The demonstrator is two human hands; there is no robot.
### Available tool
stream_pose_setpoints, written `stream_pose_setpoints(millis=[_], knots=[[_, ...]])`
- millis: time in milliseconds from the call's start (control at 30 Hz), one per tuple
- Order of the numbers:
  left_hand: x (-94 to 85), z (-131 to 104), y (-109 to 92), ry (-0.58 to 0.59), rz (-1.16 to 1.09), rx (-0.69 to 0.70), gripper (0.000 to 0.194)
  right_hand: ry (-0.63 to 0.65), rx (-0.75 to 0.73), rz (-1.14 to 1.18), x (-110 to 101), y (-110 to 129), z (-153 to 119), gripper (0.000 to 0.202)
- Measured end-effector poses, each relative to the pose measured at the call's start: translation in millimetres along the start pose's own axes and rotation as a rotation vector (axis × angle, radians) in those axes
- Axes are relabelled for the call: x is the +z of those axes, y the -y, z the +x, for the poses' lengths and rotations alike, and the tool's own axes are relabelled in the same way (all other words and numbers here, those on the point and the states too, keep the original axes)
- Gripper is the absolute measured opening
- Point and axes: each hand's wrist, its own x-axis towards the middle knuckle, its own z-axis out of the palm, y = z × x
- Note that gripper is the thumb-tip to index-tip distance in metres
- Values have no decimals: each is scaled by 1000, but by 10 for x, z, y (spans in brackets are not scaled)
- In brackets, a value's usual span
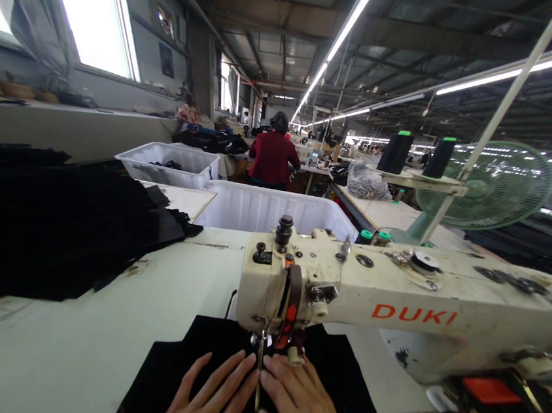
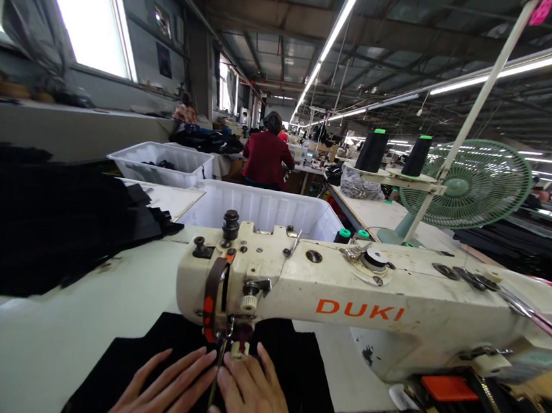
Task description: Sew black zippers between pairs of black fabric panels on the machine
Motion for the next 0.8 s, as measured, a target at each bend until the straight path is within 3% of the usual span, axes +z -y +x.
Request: stream_pose_setpoints(millis=[200,467,633,800], knots=[[-64,26,19,88,-21,15,64,-58,12,25,-34,-2,70,25],[-67,46,4,161,-94,-76,76,-9,37,89,-84,-26,124,28],[-179,112,24,227,-140,-61,80,-71,9,5,-13,-29,83,28],[-138,86,24,228,-134,-63,81,-110,-3,-44,7,-18,89,31]])
